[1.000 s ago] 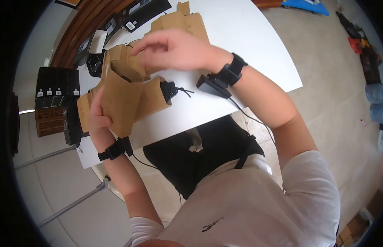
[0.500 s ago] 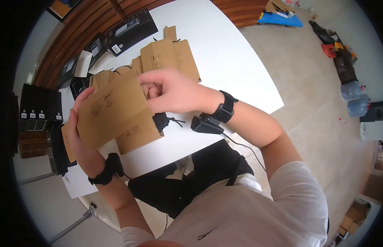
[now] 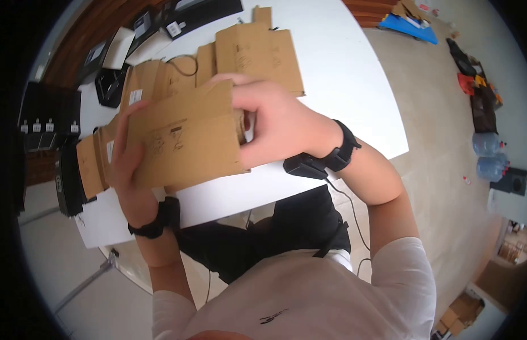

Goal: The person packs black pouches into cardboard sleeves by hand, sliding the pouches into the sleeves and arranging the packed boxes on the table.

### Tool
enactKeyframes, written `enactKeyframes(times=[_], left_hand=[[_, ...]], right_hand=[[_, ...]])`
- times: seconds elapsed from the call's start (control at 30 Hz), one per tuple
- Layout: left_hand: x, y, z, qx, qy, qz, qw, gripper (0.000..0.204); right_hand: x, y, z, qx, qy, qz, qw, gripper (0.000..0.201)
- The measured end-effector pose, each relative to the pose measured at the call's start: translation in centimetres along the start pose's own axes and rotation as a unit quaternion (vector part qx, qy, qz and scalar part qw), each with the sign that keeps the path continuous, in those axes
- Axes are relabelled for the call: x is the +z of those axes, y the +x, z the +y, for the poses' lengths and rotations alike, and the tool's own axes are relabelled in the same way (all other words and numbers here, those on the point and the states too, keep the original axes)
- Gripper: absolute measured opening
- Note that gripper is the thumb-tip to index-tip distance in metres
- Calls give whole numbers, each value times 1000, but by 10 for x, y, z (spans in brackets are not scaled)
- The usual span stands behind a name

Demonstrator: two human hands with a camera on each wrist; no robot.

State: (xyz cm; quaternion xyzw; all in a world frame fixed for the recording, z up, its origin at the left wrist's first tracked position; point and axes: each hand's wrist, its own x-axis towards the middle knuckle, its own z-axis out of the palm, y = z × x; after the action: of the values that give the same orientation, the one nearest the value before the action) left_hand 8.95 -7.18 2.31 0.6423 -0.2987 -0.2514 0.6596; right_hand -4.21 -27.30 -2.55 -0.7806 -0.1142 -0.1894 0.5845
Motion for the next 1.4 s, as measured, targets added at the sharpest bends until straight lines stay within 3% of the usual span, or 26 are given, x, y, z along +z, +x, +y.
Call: enactKeyframes(times=[0.3,0.5,0.63,0.73,0.93,1.03,1.13,1.3,1.4], left_hand=[[-4,1,-4,-29,-52,21,998,49],[-13,4,-10,-37,-58,-19,997,45],[-23,11,-19,-29,-72,-53,996,44],[-29,14,-22,-35,-110,-79,990,44],[-30,15,-19,-36,-114,-70,990,44],[-35,19,-23,-31,-126,-69,989,44],[-38,21,-26,-23,-137,-71,988,45],[-44,28,-32,-35,-172,-60,983,45],[-41,28,-34,-47,-184,-58,980,46]], right_hand=[[5,12,-2,-138,-130,60,980,44],[1,12,1,-169,-165,56,970,42],[2,11,4,-171,-162,54,970,42],[1,9,2,-123,-141,81,979,34],[1,7,-1,-102,-134,86,982,21],[0,5,3,-75,-46,107,990,18],[-1,2,10,-60,-19,74,995,26],[6,0,0,22,84,86,993,62],[3,-2,6,15,19,67,997,70]])
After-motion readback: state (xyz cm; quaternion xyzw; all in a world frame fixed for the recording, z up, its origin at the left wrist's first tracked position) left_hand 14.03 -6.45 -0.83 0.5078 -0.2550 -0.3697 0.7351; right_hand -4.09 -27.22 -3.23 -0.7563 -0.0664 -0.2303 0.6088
